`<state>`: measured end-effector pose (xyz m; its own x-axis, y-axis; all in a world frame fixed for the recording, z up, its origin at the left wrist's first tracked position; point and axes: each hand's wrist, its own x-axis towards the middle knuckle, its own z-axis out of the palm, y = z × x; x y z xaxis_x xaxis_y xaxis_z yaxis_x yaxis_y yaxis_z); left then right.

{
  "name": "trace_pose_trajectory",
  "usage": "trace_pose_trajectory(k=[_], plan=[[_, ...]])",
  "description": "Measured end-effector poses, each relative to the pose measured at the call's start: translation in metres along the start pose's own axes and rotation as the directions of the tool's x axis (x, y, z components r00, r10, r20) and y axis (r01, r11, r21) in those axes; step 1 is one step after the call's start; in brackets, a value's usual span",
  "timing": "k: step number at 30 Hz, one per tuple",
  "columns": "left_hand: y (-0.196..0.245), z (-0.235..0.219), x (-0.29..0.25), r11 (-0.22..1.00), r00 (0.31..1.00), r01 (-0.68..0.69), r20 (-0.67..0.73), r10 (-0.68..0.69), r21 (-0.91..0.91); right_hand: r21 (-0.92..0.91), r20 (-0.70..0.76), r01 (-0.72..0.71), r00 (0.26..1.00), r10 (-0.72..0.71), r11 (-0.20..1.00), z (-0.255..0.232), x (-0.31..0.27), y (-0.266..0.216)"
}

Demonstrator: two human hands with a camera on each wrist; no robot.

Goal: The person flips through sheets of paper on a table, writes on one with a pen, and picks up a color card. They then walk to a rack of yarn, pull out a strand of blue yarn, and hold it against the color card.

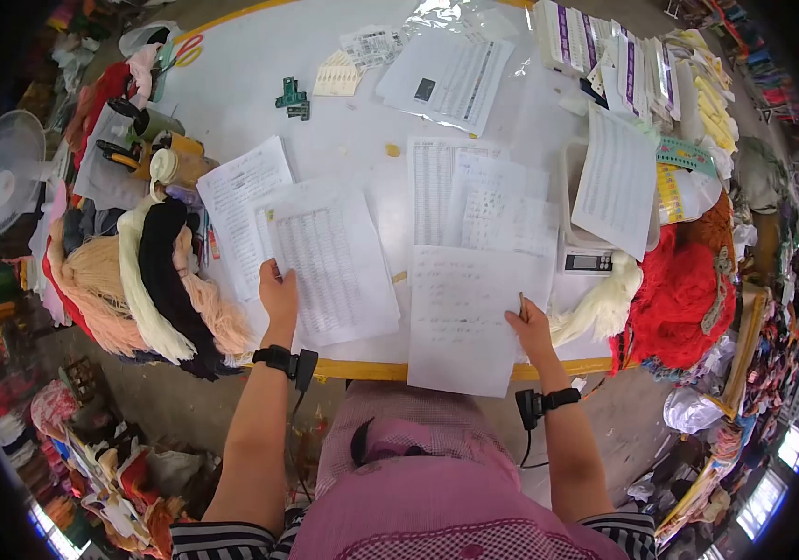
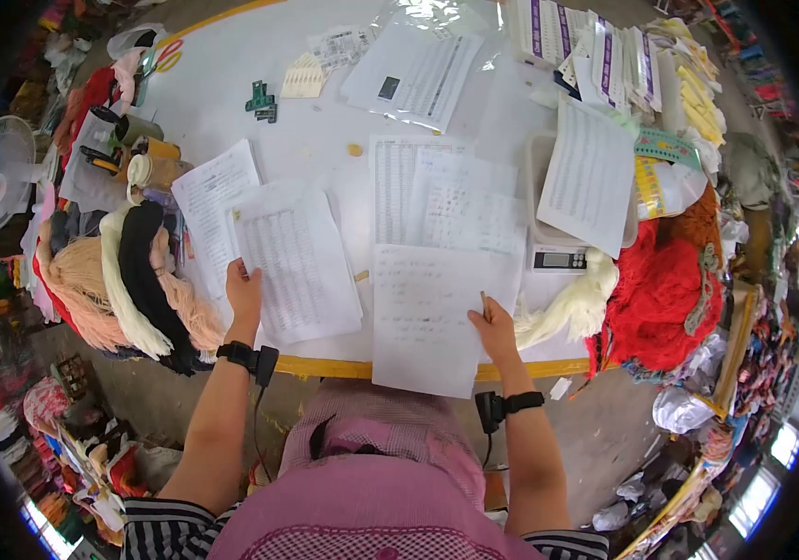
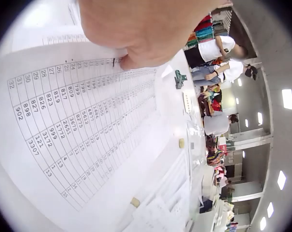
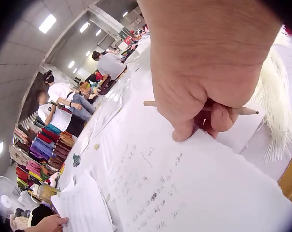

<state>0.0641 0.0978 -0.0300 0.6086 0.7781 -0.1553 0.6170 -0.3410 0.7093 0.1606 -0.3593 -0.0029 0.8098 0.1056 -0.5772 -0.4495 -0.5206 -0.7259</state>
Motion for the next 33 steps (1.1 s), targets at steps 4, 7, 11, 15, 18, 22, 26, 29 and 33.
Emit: trace_pose_trajectory(k=[4, 7, 11, 15, 18, 22, 26, 29, 33], plan=[[-0.015, 0.010, 0.004, 0.997, 0.997, 0.072, -0.006, -0.072, -0.023, 0.025, -0.033, 0.026, 0.999, -0.025, 0.999, -0.002, 0.004, -0.004], [-0.027, 0.010, 0.011, 0.995, 0.994, 0.095, 0.054, -0.093, -0.039, -0.003, -0.028, -0.009, 1.000, 0.009, 1.000, -0.004, 0.010, -0.011], [-0.026, 0.010, 0.012, 0.992, 0.995, 0.091, 0.056, -0.086, -0.084, 0.063, -0.046, -0.039, 0.998, 0.042, 0.997, 0.001, 0.011, -0.016], [-0.017, 0.005, 0.010, 0.993, 0.997, 0.075, 0.018, -0.073, -0.090, 0.075, -0.038, -0.047, 0.998, 0.050, 0.996, 0.006, 0.015, -0.027], [-0.014, -0.001, 0.011, 0.978, 0.994, 0.109, 0.017, -0.108, -0.176, 0.018, -0.081, -0.048, 0.995, 0.049, 0.999, 0.009, 0.026, -0.032], [-0.013, -0.005, 0.009, 0.986, 0.993, 0.114, 0.039, -0.110, -0.118, 0.011, -0.123, -0.055, 0.991, 0.056, 0.998, -0.002, 0.035, -0.035], [-0.021, -0.008, 0.011, 0.994, 0.996, 0.083, 0.047, -0.080, -0.075, -0.072, -0.150, -0.040, 0.988, 0.028, 0.997, -0.013, 0.048, -0.025], [-0.021, -0.007, 0.012, 0.982, 0.997, 0.072, 0.048, -0.065, -0.176, -0.094, -0.155, -0.037, 0.988, 0.023, 0.995, -0.018, 0.049, -0.025], [-0.016, -0.010, 0.011, 0.982, 0.992, 0.109, 0.076, -0.099, -0.153, -0.188, -0.186, -0.035, 0.982, -0.001, 0.981, -0.021, 0.053, -0.017]])
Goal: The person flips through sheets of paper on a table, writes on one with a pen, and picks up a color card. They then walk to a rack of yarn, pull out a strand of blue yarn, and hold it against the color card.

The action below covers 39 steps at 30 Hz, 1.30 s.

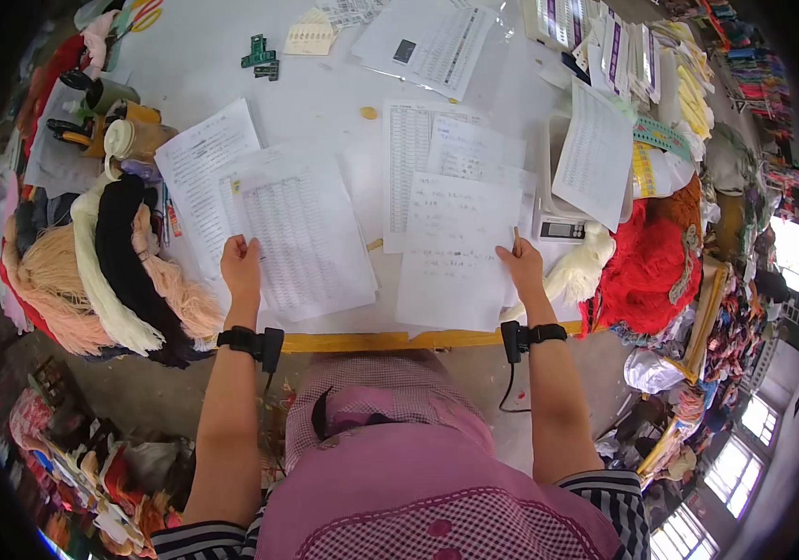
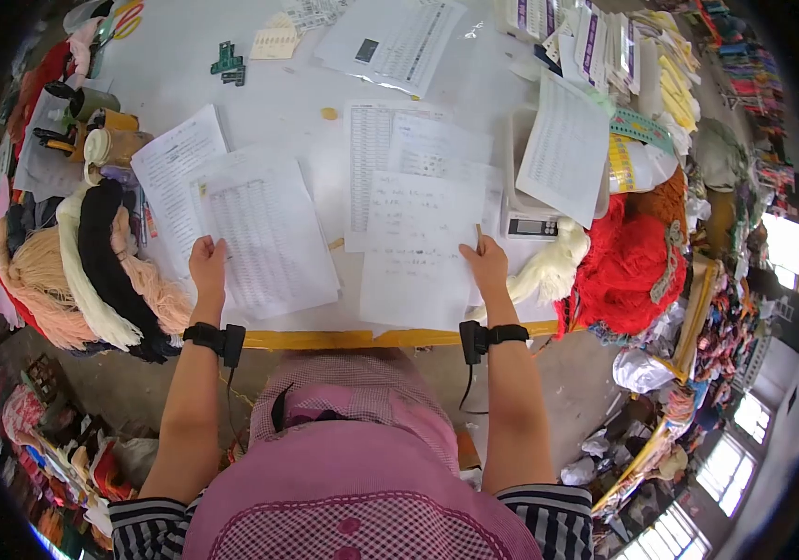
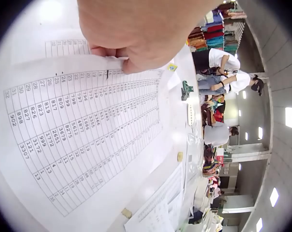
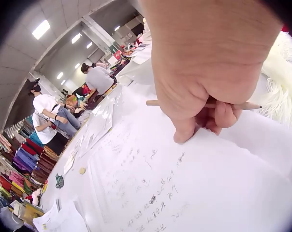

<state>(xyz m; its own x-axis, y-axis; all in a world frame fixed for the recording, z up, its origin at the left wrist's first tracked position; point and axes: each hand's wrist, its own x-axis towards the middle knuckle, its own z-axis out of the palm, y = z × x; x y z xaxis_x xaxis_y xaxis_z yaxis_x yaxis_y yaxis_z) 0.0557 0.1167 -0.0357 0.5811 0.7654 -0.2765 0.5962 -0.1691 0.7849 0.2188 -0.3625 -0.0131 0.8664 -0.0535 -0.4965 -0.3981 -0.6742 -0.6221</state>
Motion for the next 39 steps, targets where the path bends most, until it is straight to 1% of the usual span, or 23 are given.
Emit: trace_pose_trajectory(k=[2, 3, 4, 5, 6, 8, 10, 12, 13, 14, 16, 17, 20, 22, 25, 26, 27, 29, 31, 32, 34, 37, 39], plan=[[-0.006, 0.000, 0.002, 1.000, 1.000, -0.006, 0.014, 0.006, -0.031, -0.311, -0.145, 0.094, 0.979, -0.145, 0.946, 0.000, -0.007, -0.007], [-0.007, 0.000, 0.002, 0.998, 1.000, -0.012, 0.022, 0.014, -0.062, -0.312, -0.146, 0.091, 0.979, -0.142, 0.946, 0.004, -0.010, -0.010], [-0.007, -0.001, 0.003, 0.998, 1.000, -0.009, 0.027, 0.011, -0.062, -0.370, -0.230, 0.103, 0.953, -0.199, 0.923, 0.008, -0.014, -0.013], [-0.007, 0.000, 0.004, 0.999, 1.000, -0.026, 0.006, 0.026, -0.020, -0.431, -0.307, 0.107, 0.916, -0.258, 0.896, 0.011, -0.018, -0.014], [-0.007, 0.001, 0.003, 0.999, 0.999, -0.040, -0.014, 0.041, 0.023, -0.438, -0.308, 0.099, 0.917, -0.253, 0.894, 0.012, -0.024, -0.018], [-0.012, 0.001, 0.006, 0.999, 0.999, -0.033, -0.002, 0.034, 0.027, -0.416, -0.214, 0.102, 0.955, -0.206, 0.904, 0.015, -0.031, -0.029], [-0.012, 0.002, 0.005, 0.999, 1.000, -0.030, 0.005, 0.030, 0.033, -0.407, -0.171, 0.131, 0.961, -0.217, 0.904, 0.020, -0.040, -0.032], [-0.009, 0.001, 0.005, 0.999, 0.999, -0.039, 0.019, 0.039, 0.019, -0.394, -0.035, 0.230, 0.964, -0.265, 0.890, 0.025, -0.047, -0.032], [-0.007, 0.000, 0.004, 0.999, 0.999, -0.038, 0.020, 0.038, 0.020, -0.429, 0.005, 0.211, 0.973, -0.231, 0.878, 0.027, -0.050, -0.032], [-0.004, -0.001, 0.004, 0.998, 0.999, -0.035, 0.025, 0.034, 0.048, -0.429, 0.006, 0.210, 0.973, -0.230, 0.879, 0.030, -0.052, -0.030], [-0.002, 0.000, 0.001, 0.997, 0.999, -0.030, 0.033, 0.027, 0.078, -0.483, -0.023, 0.276, 0.945, -0.327, 0.831, 0.034, -0.054, -0.022], [0.000, 0.001, 0.000, 0.997, 0.999, -0.037, 0.020, 0.036, 0.075, -0.484, -0.022, 0.274, 0.946, -0.325, 0.831, 0.033, -0.053, -0.019], [-0.012, 0.004, 0.001, 0.997, 0.999, -0.050, 0.020, 0.048, 0.062, -0.466, 0.039, 0.218, 0.973, -0.226, 0.857, 0.026, -0.053, -0.021], [-0.015, 0.006, 0.001, 0.997, 0.998, -0.055, 0.027, 0.054, 0.049, -0.537, 0.037, 0.269, 0.954, -0.297, 0.800, 0.024, -0.050, -0.017], [-0.011, 0.006, -0.001, 0.999, 0.999, -0.043, 0.023, 0.042, 0.034, -0.546, 0.039, 0.277, 0.951, -0.307, 0.791, 0.020, -0.046, -0.012], [-0.008, 0.005, -0.001, 0.994, 0.998, -0.056, 0.026, 0.054, 0.095, -0.546, 0.040, 0.278, 0.951, -0.307, 0.790, 0.019, -0.045, -0.010], [-0.009, 0.005, -0.002, 0.985, 0.997, -0.069, 0.031, 0.065, 0.156, -0.533, 0.035, 0.302, 0.941, -0.336, 0.790, 0.019, -0.045, -0.010], [-0.010, 0.007, -0.002, 0.988, 0.997, -0.076, 0.030, 0.073, 0.138, -0.520, 0.031, 0.327, 0.931, -0.365, 0.789, 0.016, -0.047, -0.009], [-0.015, 0.007, 0.002, 0.989, 0.996, -0.086, 0.021, 0.084, 0.124, -0.463, -0.065, 0.415, 0.865, -0.497, 0.783, 0.015, -0.051, -0.013], [-0.018, 0.007, 0.003, 0.986, 0.995, -0.099, 0.019, 0.098, 0.133, -0.461, -0.063, 0.416, 0.866, -0.496, 0.784, 0.017, -0.054, -0.015], [-0.024, 0.010, 0.006, 0.983, 0.993, -0.114, 0.021, 0.112, 0.142, -0.370, 0.029, 0.381, 0.916, -0.400, 0.847, 0.019, -0.059, -0.014], [-0.029, 0.013, 0.009, 0.988, 0.994, -0.109, 0.014, 0.108, 0.113, -0.389, 0.006, 0.414, 0.894, -0.448, 0.823, 0.028, -0.061, -0.006], [-0.029, 0.012, 0.011, 0.981, 0.995, -0.098, 0.022, 0.095, 0.166, -0.386, 0.012, 0.411, 0.897, -0.441, 0.826, 0.028, -0.059, -0.004]])
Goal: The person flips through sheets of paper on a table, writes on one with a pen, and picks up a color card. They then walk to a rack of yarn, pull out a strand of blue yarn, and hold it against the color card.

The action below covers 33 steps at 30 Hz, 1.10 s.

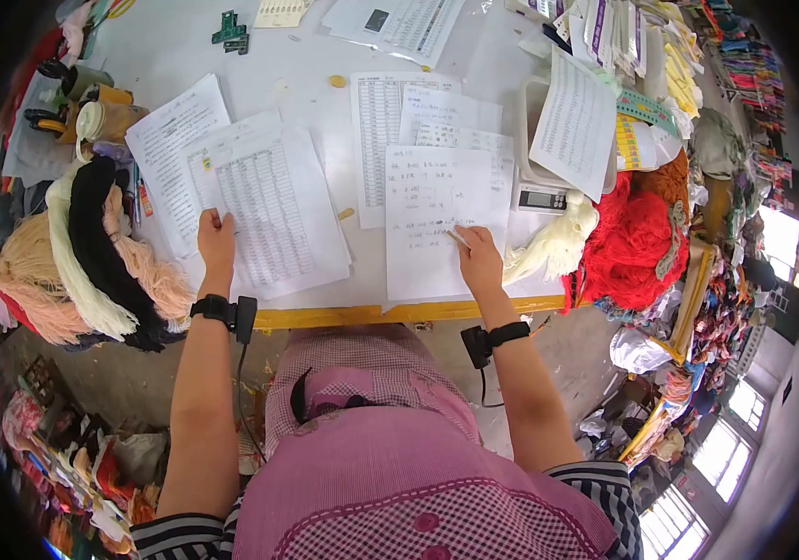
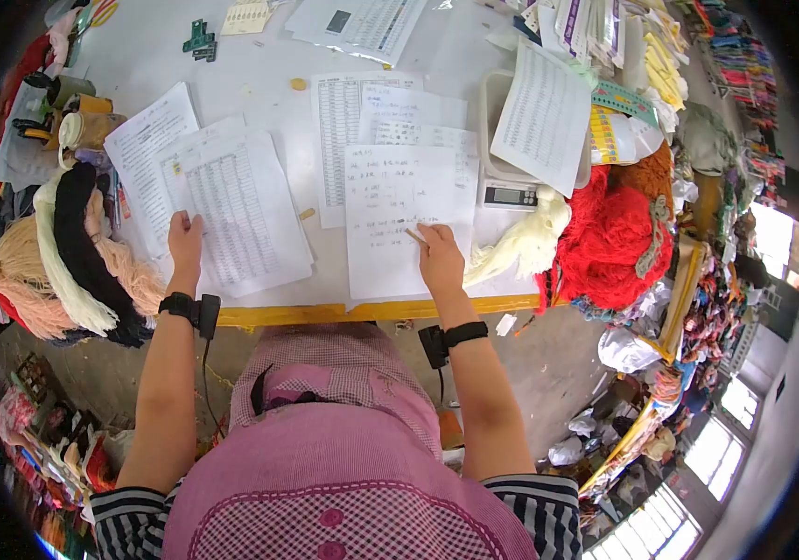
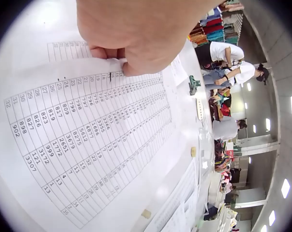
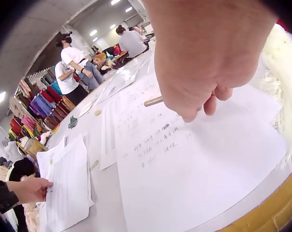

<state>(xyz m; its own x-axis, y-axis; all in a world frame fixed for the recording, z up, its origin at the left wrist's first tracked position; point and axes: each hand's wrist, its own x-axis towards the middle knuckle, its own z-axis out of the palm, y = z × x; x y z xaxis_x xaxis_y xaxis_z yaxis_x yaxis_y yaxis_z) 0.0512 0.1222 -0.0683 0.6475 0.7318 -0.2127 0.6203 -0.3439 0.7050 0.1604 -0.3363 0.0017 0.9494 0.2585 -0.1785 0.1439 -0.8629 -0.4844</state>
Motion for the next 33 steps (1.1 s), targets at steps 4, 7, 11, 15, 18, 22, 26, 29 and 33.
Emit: trace_pose_trajectory(k=[4, 7, 11, 15, 18, 22, 26, 29, 33], plan=[[0.003, 0.002, -0.001, 1.000, 1.000, 0.003, -0.025, -0.002, 0.025, 0.075, -0.051, -0.029, 0.998, 0.033, 0.997, 0.000, 0.001, -0.001], [0.006, 0.001, 0.000, 0.999, 0.999, 0.033, -0.026, -0.033, 0.002, 0.012, -0.040, -0.005, 0.999, 0.005, 1.000, 0.007, 0.002, 0.004], [0.001, 0.004, 0.001, 0.996, 0.998, -0.028, -0.060, 0.034, 0.086, 0.071, -0.013, -0.018, 1.000, 0.019, 0.997, 0.008, 0.006, -0.006], [0.005, 0.003, -0.001, 1.000, 0.999, 0.005, -0.054, -0.004, 0.030, 0.141, 0.158, -0.127, 0.982, 0.104, 0.982, 0.014, 0.022, -0.046], [0.011, -0.002, -0.002, 0.997, 0.997, 0.073, -0.031, -0.074, -0.030, 0.218, 0.300, -0.181, 0.948, 0.111, 0.959, 0.030, 0.030, -0.081], [0.027, -0.012, -0.003, 0.991, 0.990, 0.135, 0.041, -0.135, -0.018, 0.312, 0.379, -0.137, 0.925, 0.010, 0.940, 0.064, 0.048, -0.125], [0.038, -0.021, -0.004, 0.986, 0.986, 0.154, 0.074, -0.150, -0.058, 0.434, 0.349, -0.150, 0.937, -0.012, 0.888, 0.094, 0.059, -0.158], [0.045, -0.027, -0.004, 0.982, 0.980, 0.167, 0.128, -0.154, -0.091, 0.343, 0.393, -0.179, 0.919, 0.032, 0.922, 0.091, 0.070, -0.179], [0.042, -0.031, 0.003, 0.843, 0.930, 0.353, 0.254, -0.267, -0.406, 0.229, 0.420, -0.171, 0.905, 0.061, 0.958, 0.094, 0.078, -0.188]])
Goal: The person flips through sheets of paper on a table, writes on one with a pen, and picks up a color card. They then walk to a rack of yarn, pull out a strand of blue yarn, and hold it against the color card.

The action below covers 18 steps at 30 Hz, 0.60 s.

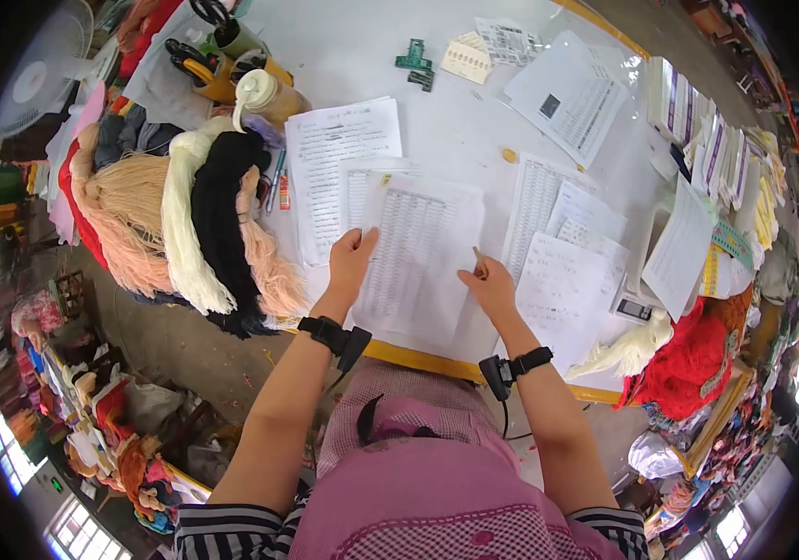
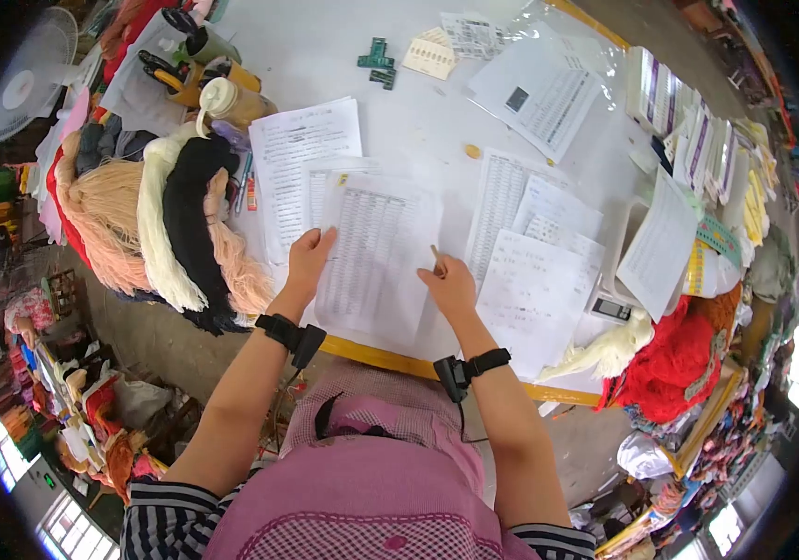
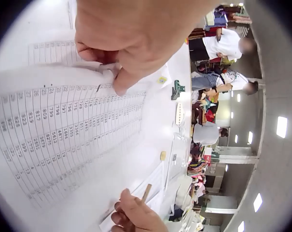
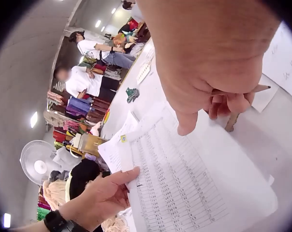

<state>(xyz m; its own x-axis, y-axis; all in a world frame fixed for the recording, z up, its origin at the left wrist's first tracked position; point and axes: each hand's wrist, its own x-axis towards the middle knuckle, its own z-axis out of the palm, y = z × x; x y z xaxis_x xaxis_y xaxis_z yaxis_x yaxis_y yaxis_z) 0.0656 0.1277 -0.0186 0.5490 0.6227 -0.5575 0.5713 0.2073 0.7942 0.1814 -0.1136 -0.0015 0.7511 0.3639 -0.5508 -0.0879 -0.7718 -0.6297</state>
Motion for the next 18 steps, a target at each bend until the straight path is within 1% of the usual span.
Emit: trace_pose_trajectory(k=[1, 3, 5, 6, 7, 8, 9, 10, 11, 12, 14, 15, 16, 17, 18], plan=[[-0.002, -0.004, 0.004, 1.000, 1.000, 0.001, -0.025, -0.001, 0.003, -0.001, 0.005, 0.007, 1.000, -0.007, 1.000, 0.000, 0.001, -0.001], [-0.004, -0.010, 0.009, 1.000, 0.999, 0.003, -0.054, -0.003, 0.003, 0.149, 0.010, -0.109, 0.994, 0.109, 0.983, -0.001, 0.002, -0.003], [-0.004, -0.014, 0.013, 0.993, 0.992, -0.065, -0.101, 0.076, 0.103, 0.161, 0.009, -0.116, 0.993, 0.116, 0.980, 0.001, 0.004, -0.005], [-0.003, -0.016, 0.014, 0.993, 0.992, -0.064, -0.106, 0.075, 0.101, 0.176, 0.006, -0.124, 0.992, 0.125, 0.976, 0.002, 0.006, -0.004], [-0.002, -0.018, 0.016, 0.987, 0.988, -0.089, -0.112, 0.105, 0.132, 0.174, 0.009, -0.121, 0.993, 0.121, 0.977, 0.004, 0.007, -0.003], [-0.001, -0.020, 0.018, 0.980, 0.984, -0.115, -0.118, 0.136, 0.164, 0.152, -0.017, -0.120, 0.992, 0.124, 0.981, 0.007, 0.010, -0.003], [-0.005, -0.021, 0.022, 0.980, 0.983, -0.116, -0.124, 0.137, 0.163, 0.131, -0.044, -0.120, 0.991, 0.127, 0.984, 0.009, 0.011, -0.007], [-0.009, -0.020, 0.027, 0.882, 0.880, -0.314, -0.240, 0.409, 0.353, 0.130, -0.042, -0.116, 0.992, 0.122, 0.985, 0.010, 0.013, -0.010], [-0.013, -0.019, 0.031, 0.709, 0.696, -0.441, -0.289, 0.657, 0.550, 0.083, -0.061, -0.104, 0.992, 0.110, 0.991, 0.010, 0.014, -0.013], [-0.013, -0.018, 0.033, 0.711, 0.694, -0.440, -0.294, 0.657, 0.549, 0.036, -0.080, -0.093, 0.992, 0.096, 0.995, 0.010, 0.015, -0.016], [-0.013, -0.015, 0.035, 0.839, 0.806, -0.321, -0.340, 0.486, 0.439, 0.056, -0.104, -0.087, 0.990, 0.093, 0.995, 0.015, 0.017, -0.024], [-0.008, -0.017, 0.034, 0.840, 0.803, -0.319, -0.345, 0.486, 0.439, 0.079, -0.130, -0.083, 0.987, 0.093, 0.993, 0.018, 0.018, -0.025], [-0.003, -0.018, 0.032, 0.901, 0.909, -0.216, -0.260, 0.326, 0.376, 0.077, -0.128, -0.080, 0.988, 0.089, 0.994, 0.021, 0.019, -0.025], [0.002, -0.019, 0.031, 0.941, 0.975, -0.099, -0.158, 0.157, 0.324, 0.096, -0.131, -0.079, 0.987, 0.092, 0.992, 0.024, 0.022, -0.023], [-0.004, -0.018, 0.033, 0.941, 0.973, -0.101, -0.165, 0.160, 0.322, 0.115, -0.133, -0.076, 0.987, 0.092, 0.990, 0.026, 0.025, -0.021]])
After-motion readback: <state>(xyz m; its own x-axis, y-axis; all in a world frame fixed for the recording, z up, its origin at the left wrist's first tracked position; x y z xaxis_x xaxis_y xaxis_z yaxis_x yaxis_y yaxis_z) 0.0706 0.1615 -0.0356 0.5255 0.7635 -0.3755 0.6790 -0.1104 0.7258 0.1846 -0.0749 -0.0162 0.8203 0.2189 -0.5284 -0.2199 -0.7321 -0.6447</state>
